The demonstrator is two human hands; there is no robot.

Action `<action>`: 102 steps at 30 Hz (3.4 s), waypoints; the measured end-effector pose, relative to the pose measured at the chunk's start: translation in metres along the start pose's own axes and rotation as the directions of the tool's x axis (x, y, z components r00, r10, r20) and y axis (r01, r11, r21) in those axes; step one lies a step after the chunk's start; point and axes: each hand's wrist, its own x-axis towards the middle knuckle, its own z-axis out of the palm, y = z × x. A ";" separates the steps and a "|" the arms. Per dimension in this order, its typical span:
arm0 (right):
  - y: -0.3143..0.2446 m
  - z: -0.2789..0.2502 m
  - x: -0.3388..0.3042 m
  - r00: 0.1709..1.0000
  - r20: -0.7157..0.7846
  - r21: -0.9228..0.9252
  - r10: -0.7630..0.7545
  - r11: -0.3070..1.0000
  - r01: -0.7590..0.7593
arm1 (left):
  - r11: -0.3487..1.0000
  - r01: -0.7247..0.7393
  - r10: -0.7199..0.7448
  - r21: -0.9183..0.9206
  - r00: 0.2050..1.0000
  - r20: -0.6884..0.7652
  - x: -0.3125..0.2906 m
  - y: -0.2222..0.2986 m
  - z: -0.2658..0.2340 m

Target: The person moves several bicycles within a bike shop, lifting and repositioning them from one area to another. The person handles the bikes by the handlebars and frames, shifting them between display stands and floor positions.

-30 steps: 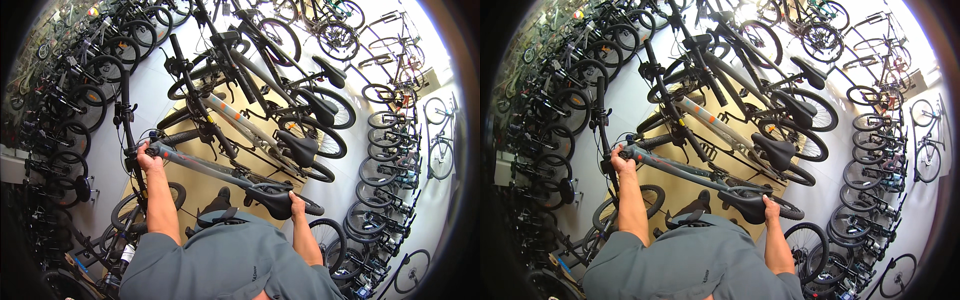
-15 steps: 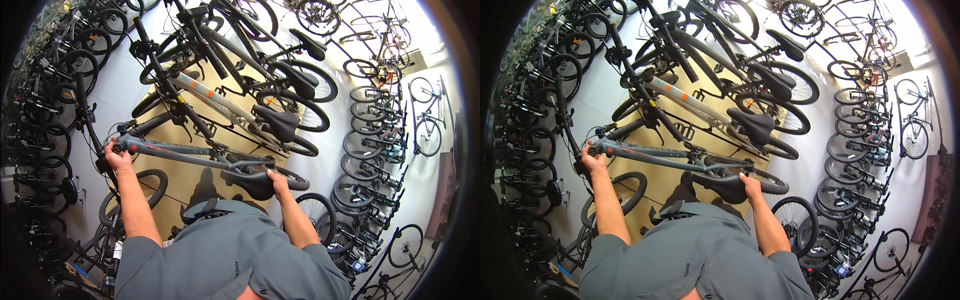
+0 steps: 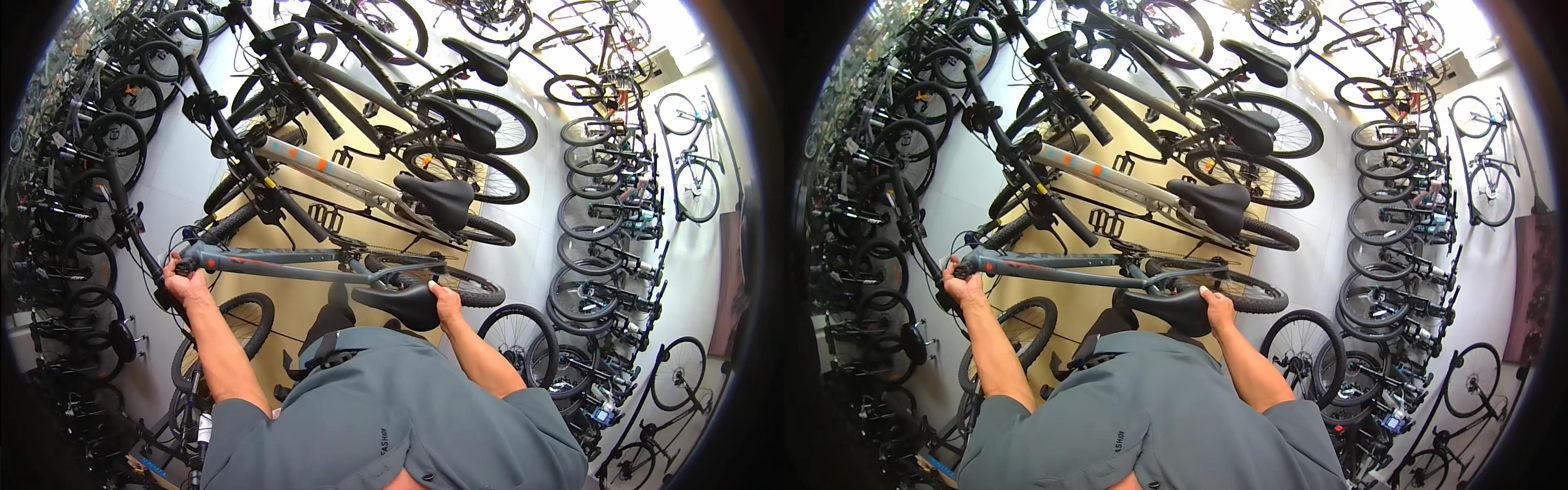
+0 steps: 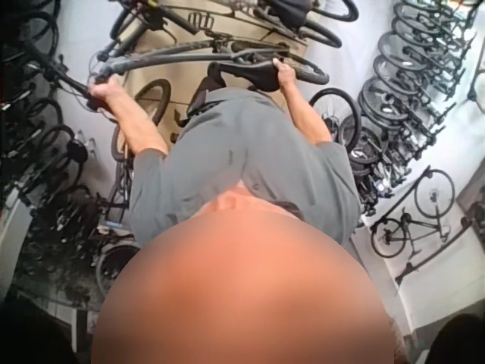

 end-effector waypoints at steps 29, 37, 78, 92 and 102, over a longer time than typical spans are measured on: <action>-0.030 -0.026 0.036 0.664 0.702 -0.530 -0.256 0.434 0.728 | 0.400 0.549 -0.419 0.734 0.822 -0.386 -0.440 -0.079 -0.375; -0.032 -0.020 0.066 0.504 0.817 -0.464 -0.281 0.199 0.863 | 0.746 0.261 0.069 0.613 0.885 -0.461 -0.557 -0.041 -0.508; 0.093 0.364 -0.565 -0.543 0.418 0.608 0.729 0.219 0.763 | 0.613 0.352 0.703 0.707 0.166 -0.692 -0.621 0.040 -0.563; 0.262 0.549 -0.745 -0.744 0.433 0.858 0.509 0.020 0.513 | 0.820 0.490 0.404 0.295 -0.131 -0.905 -0.598 0.062 -0.550; 0.336 0.583 -0.760 -0.705 0.534 0.762 0.467 0.096 0.640 | 0.792 0.585 0.316 0.173 -0.152 -0.937 -0.590 0.075 -0.546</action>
